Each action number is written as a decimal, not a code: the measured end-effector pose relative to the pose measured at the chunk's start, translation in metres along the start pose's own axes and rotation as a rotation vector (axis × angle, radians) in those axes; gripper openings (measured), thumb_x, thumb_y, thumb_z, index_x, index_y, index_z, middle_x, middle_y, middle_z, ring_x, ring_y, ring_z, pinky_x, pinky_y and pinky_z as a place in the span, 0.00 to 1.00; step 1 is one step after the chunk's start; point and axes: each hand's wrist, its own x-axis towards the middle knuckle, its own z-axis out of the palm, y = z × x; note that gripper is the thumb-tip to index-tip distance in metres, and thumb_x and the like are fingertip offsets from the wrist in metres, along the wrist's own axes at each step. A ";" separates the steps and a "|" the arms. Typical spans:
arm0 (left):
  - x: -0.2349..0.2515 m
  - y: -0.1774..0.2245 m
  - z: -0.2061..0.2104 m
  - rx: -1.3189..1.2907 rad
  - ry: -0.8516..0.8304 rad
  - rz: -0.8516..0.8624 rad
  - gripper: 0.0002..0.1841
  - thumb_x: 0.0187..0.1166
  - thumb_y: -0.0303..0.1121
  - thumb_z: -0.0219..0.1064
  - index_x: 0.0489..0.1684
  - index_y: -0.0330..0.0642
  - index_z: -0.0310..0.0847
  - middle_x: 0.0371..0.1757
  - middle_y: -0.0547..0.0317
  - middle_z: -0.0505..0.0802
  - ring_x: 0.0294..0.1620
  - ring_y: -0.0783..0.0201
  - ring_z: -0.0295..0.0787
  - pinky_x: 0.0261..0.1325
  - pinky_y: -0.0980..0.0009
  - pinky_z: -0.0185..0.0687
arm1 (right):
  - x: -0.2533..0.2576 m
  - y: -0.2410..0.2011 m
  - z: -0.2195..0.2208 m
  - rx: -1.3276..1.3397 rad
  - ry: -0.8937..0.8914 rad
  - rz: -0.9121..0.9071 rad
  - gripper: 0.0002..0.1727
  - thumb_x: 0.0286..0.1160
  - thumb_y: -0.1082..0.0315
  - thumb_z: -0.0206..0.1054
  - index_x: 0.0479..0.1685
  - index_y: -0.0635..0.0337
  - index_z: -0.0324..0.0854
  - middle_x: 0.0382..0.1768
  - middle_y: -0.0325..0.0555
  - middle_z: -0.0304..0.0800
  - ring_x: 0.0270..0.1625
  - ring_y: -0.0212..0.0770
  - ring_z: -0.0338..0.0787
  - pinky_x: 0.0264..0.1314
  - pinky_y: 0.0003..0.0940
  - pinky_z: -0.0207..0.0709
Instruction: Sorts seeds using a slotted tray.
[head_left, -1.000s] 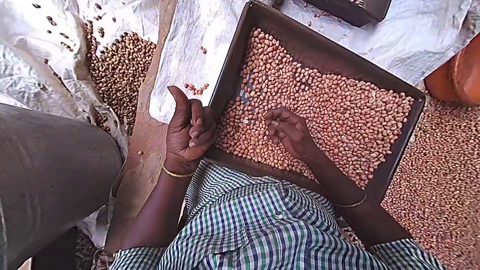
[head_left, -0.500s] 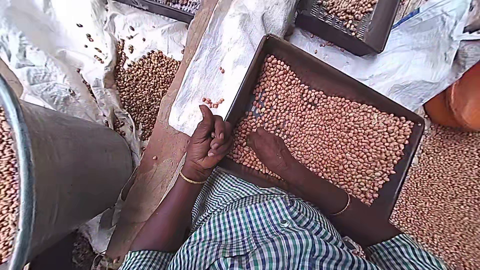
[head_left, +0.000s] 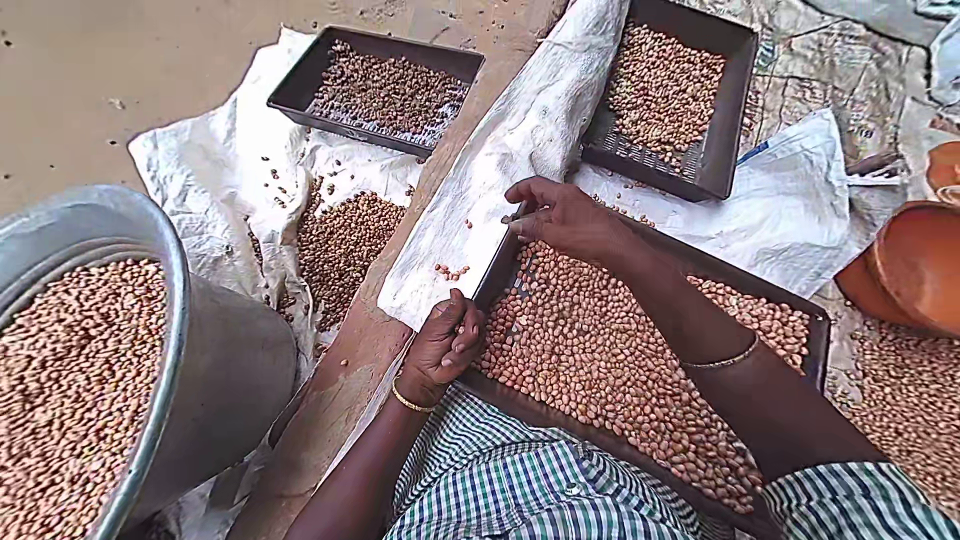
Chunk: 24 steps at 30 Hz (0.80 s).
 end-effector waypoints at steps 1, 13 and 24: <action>-0.001 0.000 0.000 0.014 -0.003 0.005 0.19 0.81 0.48 0.66 0.22 0.48 0.91 0.13 0.76 0.85 0.13 0.84 0.79 0.18 0.89 0.72 | 0.013 -0.008 -0.009 0.057 0.189 -0.073 0.20 0.86 0.71 0.61 0.74 0.68 0.73 0.70 0.60 0.81 0.57 0.38 0.91 0.62 0.32 0.83; 0.001 0.001 -0.002 0.245 -0.107 -0.048 0.11 0.79 0.43 0.70 0.33 0.49 0.95 0.22 0.76 0.92 0.17 0.87 0.82 0.20 0.91 0.74 | -0.035 0.082 0.132 0.109 -0.009 -0.675 0.10 0.73 0.71 0.69 0.39 0.72 0.91 0.38 0.59 0.95 0.46 0.52 0.94 0.58 0.43 0.80; 0.003 -0.003 0.005 0.502 0.155 -0.214 0.27 0.93 0.45 0.48 0.21 0.49 0.86 0.08 0.76 0.78 0.07 0.86 0.70 0.12 0.90 0.65 | -0.177 0.120 0.091 -0.269 -0.223 -0.465 0.15 0.78 0.67 0.56 0.33 0.62 0.89 0.43 0.55 0.91 0.58 0.57 0.87 0.71 0.55 0.67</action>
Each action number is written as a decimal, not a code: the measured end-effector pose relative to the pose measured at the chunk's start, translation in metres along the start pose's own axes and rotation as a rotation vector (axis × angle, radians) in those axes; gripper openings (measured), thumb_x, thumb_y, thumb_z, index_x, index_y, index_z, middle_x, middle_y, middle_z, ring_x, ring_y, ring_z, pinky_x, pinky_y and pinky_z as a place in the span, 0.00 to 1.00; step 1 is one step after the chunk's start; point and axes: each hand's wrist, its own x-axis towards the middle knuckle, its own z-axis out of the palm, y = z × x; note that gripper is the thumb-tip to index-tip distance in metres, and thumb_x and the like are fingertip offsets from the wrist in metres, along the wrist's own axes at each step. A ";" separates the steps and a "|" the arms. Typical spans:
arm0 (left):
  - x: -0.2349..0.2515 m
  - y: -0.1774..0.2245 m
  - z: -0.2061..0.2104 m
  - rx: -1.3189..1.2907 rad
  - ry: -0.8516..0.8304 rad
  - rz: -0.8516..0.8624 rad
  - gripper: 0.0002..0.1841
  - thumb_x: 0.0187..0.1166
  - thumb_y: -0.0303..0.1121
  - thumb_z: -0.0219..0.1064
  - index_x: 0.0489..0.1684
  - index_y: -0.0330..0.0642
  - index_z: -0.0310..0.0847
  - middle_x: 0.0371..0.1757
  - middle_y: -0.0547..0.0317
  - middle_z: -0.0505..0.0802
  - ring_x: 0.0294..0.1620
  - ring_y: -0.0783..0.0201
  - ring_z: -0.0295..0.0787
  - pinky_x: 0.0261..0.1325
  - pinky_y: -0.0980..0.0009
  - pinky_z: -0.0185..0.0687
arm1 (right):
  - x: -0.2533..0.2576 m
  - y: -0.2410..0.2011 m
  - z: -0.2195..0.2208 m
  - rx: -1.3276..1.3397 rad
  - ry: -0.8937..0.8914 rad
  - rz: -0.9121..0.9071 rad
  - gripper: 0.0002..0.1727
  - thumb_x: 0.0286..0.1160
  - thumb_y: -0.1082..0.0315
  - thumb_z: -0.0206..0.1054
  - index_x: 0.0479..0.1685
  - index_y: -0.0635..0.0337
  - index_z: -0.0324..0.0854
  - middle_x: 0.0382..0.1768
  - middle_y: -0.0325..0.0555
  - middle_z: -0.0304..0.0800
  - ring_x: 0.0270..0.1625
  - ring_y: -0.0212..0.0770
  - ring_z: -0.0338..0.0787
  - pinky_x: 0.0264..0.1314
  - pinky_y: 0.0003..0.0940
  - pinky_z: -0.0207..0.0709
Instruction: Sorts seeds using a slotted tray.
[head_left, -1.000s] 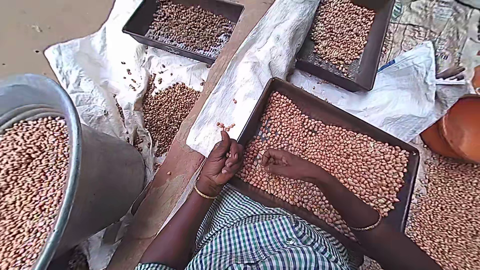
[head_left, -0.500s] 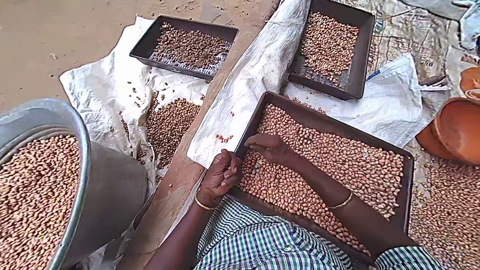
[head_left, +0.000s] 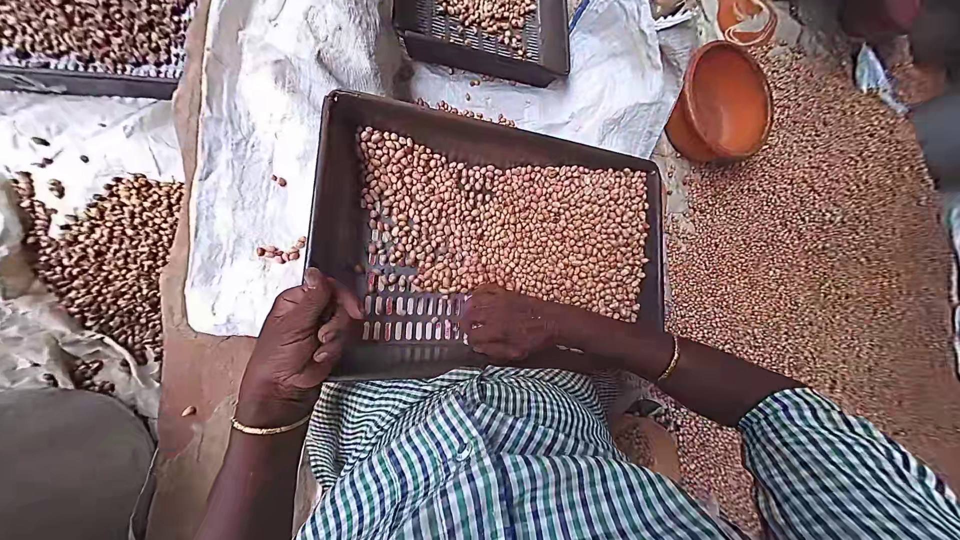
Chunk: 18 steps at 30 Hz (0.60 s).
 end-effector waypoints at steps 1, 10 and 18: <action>0.000 0.000 -0.001 -0.004 0.008 -0.003 0.29 0.94 0.46 0.47 0.20 0.48 0.86 0.08 0.76 0.78 0.07 0.86 0.70 0.12 0.90 0.65 | -0.021 0.003 -0.011 -0.023 -0.049 0.034 0.13 0.76 0.67 0.61 0.35 0.58 0.93 0.50 0.54 0.92 0.64 0.58 0.86 0.75 0.59 0.65; 0.002 -0.003 -0.015 -0.011 -0.087 0.054 0.27 0.91 0.51 0.51 0.22 0.52 0.88 0.12 0.79 0.80 0.09 0.87 0.69 0.13 0.91 0.64 | -0.107 0.028 -0.152 -0.283 0.222 0.403 0.14 0.64 0.86 0.60 0.34 0.65 0.93 0.62 0.63 0.91 0.74 0.70 0.81 0.76 0.71 0.62; 0.002 -0.008 -0.031 -0.053 -0.106 0.054 0.24 0.89 0.50 0.54 0.25 0.52 0.90 0.15 0.79 0.83 0.10 0.88 0.70 0.13 0.92 0.64 | -0.030 -0.033 -0.001 0.256 0.088 0.249 0.14 0.81 0.78 0.57 0.51 0.73 0.89 0.59 0.63 0.92 0.70 0.60 0.87 0.81 0.52 0.66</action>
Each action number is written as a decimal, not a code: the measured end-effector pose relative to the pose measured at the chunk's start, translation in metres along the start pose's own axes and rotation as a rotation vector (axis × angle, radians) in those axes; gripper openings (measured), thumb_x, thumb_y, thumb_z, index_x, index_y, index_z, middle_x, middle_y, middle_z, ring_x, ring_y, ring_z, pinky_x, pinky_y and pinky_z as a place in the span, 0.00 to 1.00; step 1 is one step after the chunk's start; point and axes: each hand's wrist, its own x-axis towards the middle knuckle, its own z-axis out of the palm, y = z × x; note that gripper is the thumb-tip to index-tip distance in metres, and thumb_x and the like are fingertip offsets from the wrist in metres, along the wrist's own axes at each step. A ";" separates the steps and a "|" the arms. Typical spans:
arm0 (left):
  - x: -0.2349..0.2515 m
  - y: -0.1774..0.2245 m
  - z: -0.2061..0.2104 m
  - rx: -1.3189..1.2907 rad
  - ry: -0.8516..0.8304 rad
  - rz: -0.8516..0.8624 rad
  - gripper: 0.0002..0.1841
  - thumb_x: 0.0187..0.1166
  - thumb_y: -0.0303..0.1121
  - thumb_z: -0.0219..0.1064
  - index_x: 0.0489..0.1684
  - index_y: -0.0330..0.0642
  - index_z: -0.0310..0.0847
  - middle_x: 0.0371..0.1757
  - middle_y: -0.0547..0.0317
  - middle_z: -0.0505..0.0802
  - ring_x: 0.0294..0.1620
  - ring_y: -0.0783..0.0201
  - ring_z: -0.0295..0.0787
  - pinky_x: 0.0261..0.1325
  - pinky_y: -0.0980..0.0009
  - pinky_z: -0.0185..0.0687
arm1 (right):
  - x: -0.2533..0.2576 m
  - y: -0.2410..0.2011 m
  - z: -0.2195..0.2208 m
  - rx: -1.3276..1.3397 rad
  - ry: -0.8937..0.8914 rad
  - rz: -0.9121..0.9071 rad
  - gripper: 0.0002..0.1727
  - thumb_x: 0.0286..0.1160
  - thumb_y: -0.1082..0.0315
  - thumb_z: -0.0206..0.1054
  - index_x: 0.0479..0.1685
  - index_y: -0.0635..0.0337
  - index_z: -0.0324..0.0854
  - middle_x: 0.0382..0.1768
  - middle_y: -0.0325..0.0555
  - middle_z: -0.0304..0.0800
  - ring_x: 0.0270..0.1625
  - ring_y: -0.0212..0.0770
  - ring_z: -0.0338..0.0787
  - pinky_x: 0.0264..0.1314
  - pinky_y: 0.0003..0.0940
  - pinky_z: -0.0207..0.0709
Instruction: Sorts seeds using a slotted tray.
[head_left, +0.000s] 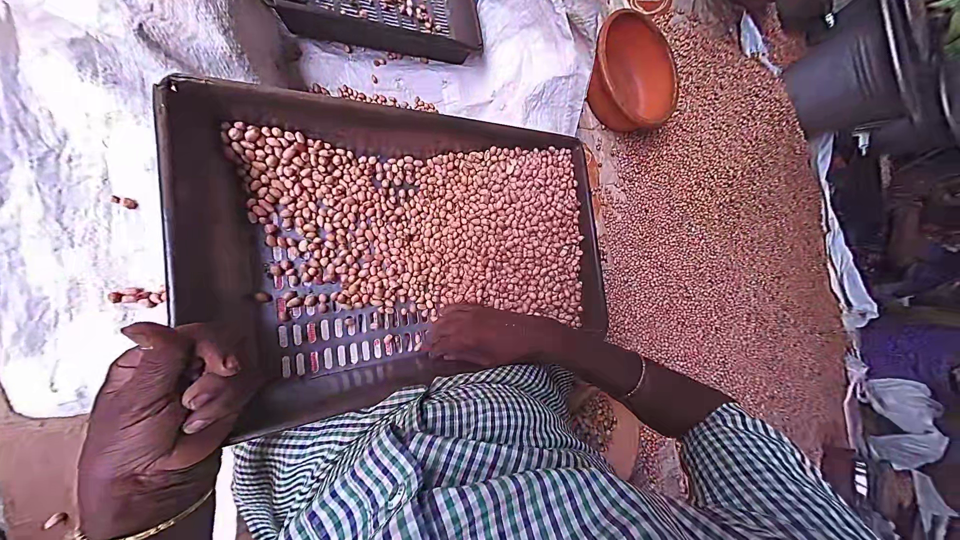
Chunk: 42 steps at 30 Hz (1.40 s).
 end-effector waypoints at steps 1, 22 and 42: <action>-0.001 0.000 -0.002 0.012 0.042 -0.012 0.25 0.90 0.50 0.54 0.24 0.50 0.89 0.14 0.77 0.82 0.09 0.87 0.69 0.13 0.91 0.64 | -0.006 -0.005 0.000 0.009 -0.017 0.068 0.14 0.82 0.78 0.56 0.51 0.75 0.88 0.59 0.65 0.91 0.70 0.62 0.86 0.82 0.54 0.65; 0.001 0.005 0.002 0.036 -0.038 0.016 0.27 0.91 0.52 0.49 0.25 0.52 0.88 0.13 0.79 0.80 0.10 0.86 0.70 0.13 0.90 0.66 | -0.051 -0.014 -0.067 0.445 0.464 0.527 0.06 0.81 0.76 0.65 0.48 0.67 0.85 0.34 0.49 0.93 0.30 0.33 0.92 0.36 0.25 0.87; -0.005 0.007 -0.002 -0.053 0.100 0.011 0.31 0.94 0.50 0.41 0.24 0.47 0.84 0.14 0.72 0.80 0.09 0.82 0.71 0.13 0.88 0.68 | -0.096 -0.016 -0.016 0.689 1.071 0.444 0.15 0.79 0.72 0.47 0.45 0.47 0.80 0.35 0.29 0.85 0.24 0.20 0.78 0.27 0.14 0.75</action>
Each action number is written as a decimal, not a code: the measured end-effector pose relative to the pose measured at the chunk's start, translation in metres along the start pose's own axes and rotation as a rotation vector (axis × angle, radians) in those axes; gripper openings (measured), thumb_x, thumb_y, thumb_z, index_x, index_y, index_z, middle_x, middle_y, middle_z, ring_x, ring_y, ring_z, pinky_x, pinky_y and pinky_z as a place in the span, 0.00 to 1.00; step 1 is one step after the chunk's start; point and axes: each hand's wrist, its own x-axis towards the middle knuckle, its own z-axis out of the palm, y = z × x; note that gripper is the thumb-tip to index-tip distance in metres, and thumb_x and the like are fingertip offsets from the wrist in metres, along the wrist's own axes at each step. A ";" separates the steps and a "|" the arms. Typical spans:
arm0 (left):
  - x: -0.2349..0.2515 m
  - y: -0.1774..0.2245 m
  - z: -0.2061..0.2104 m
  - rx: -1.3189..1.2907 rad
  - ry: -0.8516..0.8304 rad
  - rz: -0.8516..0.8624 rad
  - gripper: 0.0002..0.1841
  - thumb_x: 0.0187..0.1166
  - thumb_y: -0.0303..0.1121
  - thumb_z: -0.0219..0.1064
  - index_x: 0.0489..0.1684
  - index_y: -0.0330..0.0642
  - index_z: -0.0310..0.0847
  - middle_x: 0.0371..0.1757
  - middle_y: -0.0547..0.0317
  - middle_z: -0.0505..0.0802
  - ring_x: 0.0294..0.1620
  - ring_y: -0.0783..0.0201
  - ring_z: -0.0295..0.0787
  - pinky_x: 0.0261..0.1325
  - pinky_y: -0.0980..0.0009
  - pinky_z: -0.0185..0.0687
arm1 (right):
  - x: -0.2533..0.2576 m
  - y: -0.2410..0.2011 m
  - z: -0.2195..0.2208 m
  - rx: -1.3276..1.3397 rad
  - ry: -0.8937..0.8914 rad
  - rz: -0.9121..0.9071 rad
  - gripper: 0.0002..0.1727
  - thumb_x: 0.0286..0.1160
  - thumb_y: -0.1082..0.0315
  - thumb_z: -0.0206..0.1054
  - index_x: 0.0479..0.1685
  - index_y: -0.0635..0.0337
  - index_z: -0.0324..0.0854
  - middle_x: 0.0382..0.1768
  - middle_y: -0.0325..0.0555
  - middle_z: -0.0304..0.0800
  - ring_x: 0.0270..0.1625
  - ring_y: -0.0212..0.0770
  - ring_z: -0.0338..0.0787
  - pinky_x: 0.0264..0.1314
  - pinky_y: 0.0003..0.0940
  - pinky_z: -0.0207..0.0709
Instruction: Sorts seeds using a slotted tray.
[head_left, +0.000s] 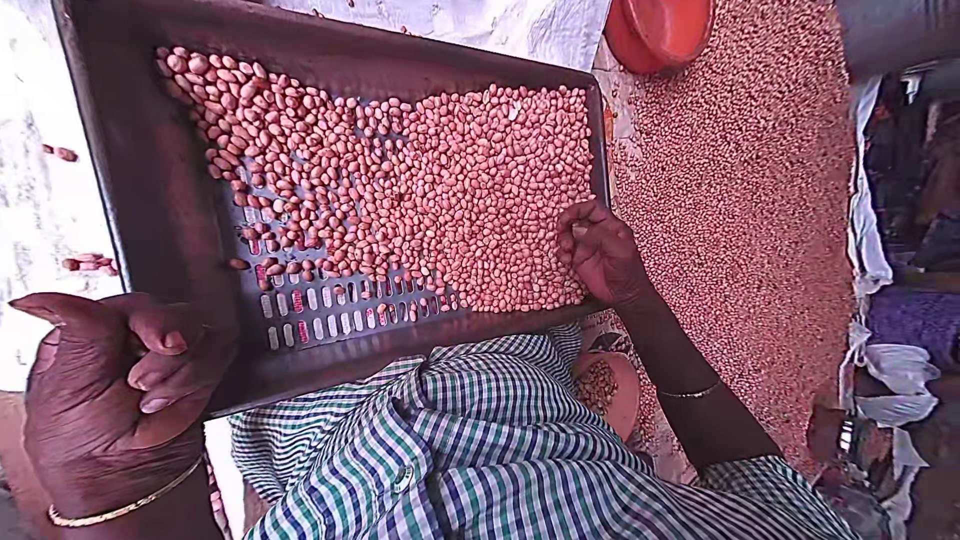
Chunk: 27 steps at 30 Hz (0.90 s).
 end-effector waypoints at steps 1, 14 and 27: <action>0.000 0.000 0.000 -0.006 0.009 -0.003 0.31 0.94 0.52 0.40 0.25 0.47 0.83 0.15 0.72 0.80 0.09 0.81 0.71 0.13 0.88 0.68 | -0.003 0.001 -0.003 -0.129 0.006 0.031 0.13 0.78 0.76 0.50 0.44 0.52 0.81 0.30 0.30 0.81 0.20 0.19 0.73 0.23 0.12 0.68; 0.000 0.000 0.003 0.107 0.070 -0.001 0.33 0.94 0.53 0.35 0.22 0.49 0.80 0.11 0.74 0.76 0.06 0.83 0.66 0.10 0.89 0.64 | -0.017 0.008 -0.007 -0.105 0.021 -0.019 0.06 0.82 0.70 0.64 0.39 0.48 0.84 0.31 0.25 0.84 0.27 0.16 0.78 0.31 0.10 0.73; 0.008 0.003 -0.024 -0.226 -0.228 -0.011 0.12 0.81 0.45 0.67 0.33 0.49 0.86 0.23 0.69 0.84 0.18 0.76 0.78 0.20 0.85 0.71 | -0.026 0.009 0.022 -0.919 -0.232 0.044 0.03 0.69 0.78 0.73 0.38 0.70 0.90 0.35 0.56 0.81 0.34 0.44 0.80 0.38 0.37 0.75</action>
